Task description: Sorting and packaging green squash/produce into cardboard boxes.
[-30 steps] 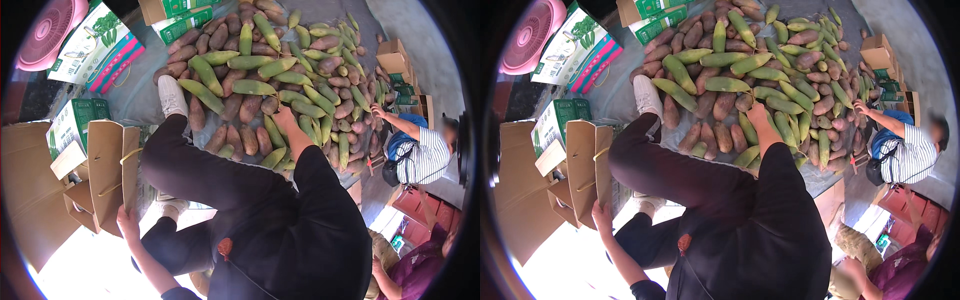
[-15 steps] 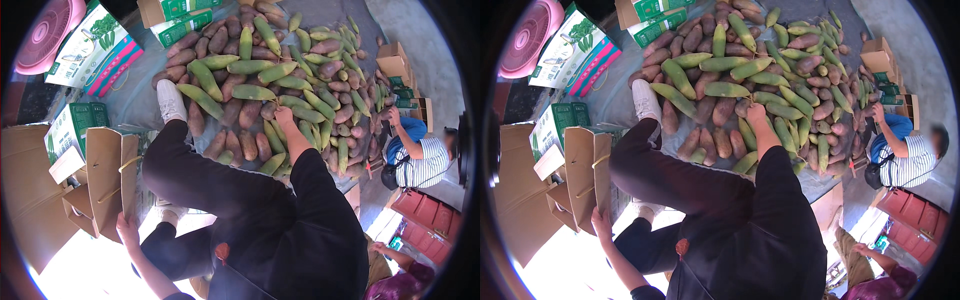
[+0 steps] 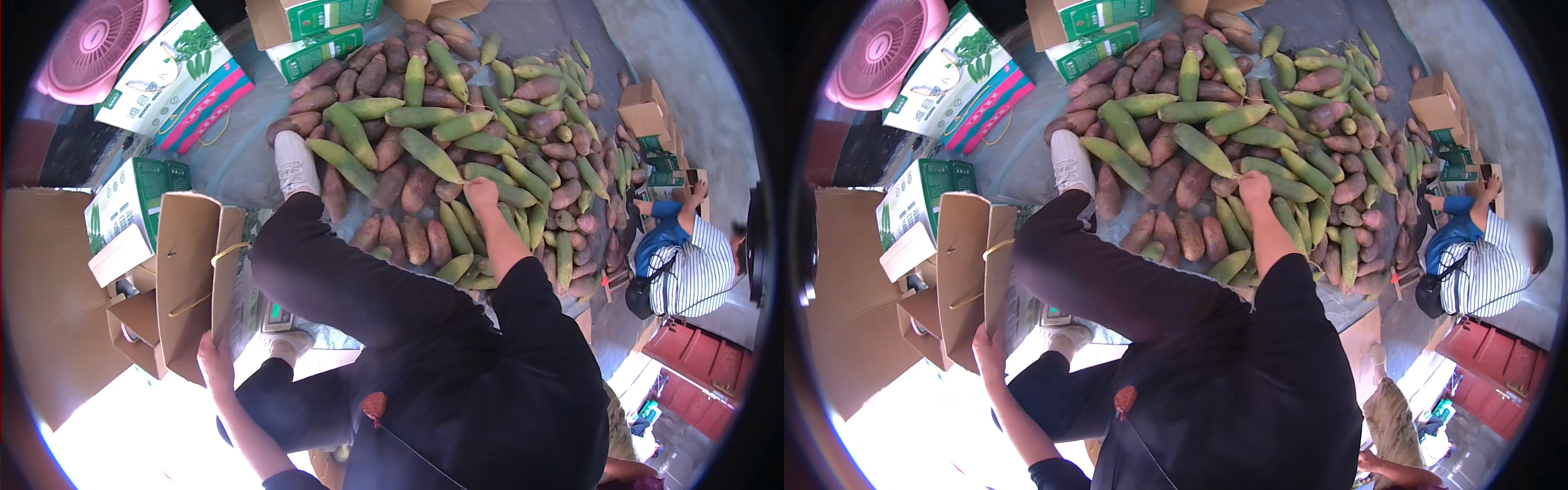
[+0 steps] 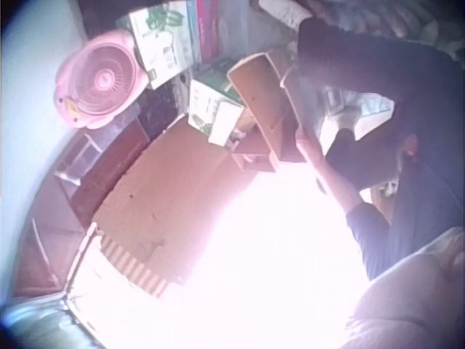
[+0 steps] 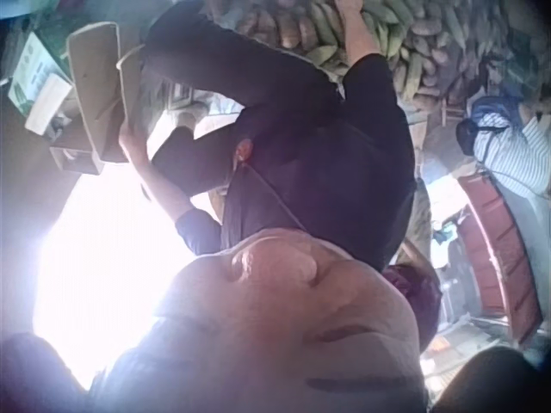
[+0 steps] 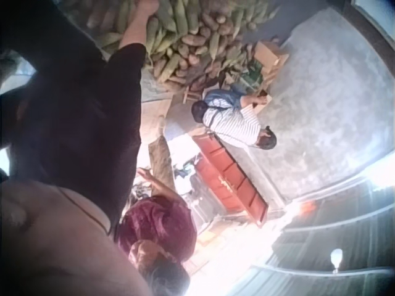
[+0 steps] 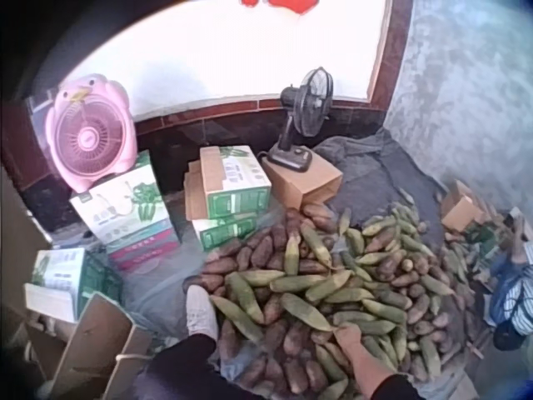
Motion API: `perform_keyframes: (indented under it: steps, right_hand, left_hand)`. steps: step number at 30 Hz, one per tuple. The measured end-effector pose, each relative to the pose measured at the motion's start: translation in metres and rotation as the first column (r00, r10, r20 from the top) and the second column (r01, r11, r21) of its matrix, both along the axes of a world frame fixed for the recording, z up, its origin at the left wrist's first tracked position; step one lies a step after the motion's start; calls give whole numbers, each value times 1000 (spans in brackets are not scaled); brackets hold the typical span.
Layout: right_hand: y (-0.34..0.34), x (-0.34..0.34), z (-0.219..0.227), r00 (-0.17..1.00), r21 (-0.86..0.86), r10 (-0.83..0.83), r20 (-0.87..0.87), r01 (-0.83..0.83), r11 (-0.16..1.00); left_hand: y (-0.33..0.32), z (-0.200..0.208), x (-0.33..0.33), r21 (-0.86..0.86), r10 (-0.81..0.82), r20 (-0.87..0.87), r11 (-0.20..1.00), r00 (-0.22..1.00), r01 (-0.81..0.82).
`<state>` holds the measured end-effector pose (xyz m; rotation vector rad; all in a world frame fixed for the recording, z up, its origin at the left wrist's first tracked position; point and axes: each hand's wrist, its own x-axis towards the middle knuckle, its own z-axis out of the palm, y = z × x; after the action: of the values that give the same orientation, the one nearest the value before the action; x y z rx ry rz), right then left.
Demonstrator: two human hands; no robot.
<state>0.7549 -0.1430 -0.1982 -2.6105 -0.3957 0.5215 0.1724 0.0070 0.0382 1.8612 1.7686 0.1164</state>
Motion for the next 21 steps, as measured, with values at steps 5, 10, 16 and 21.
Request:
perform_keyframes:
  steps: [5, 10, 16, 21]
  right_hand:
    - [9, 16, 24, 977, 317, 61, 206, -126, 940]
    - [62, 12, 87, 970, 580, 21, -242, 127, 804]
    - [131, -49, 180, 966, 666, 223, -133, -79, 741]
    - [159, -111, 280, 818, 821, 566, 108, -394, 413]
  left_hand:
    - [-4, -11, -21, 129, -85, -109, 987, 990, 99]
    - [-5, -4, -4, 111, -103, -103, 987, 989, 115]
    - [-6, -2, -1, 118, -111, -123, 985, 986, 126]
    - [-8, 3, -1, 82, -121, -188, 987, 975, 138]
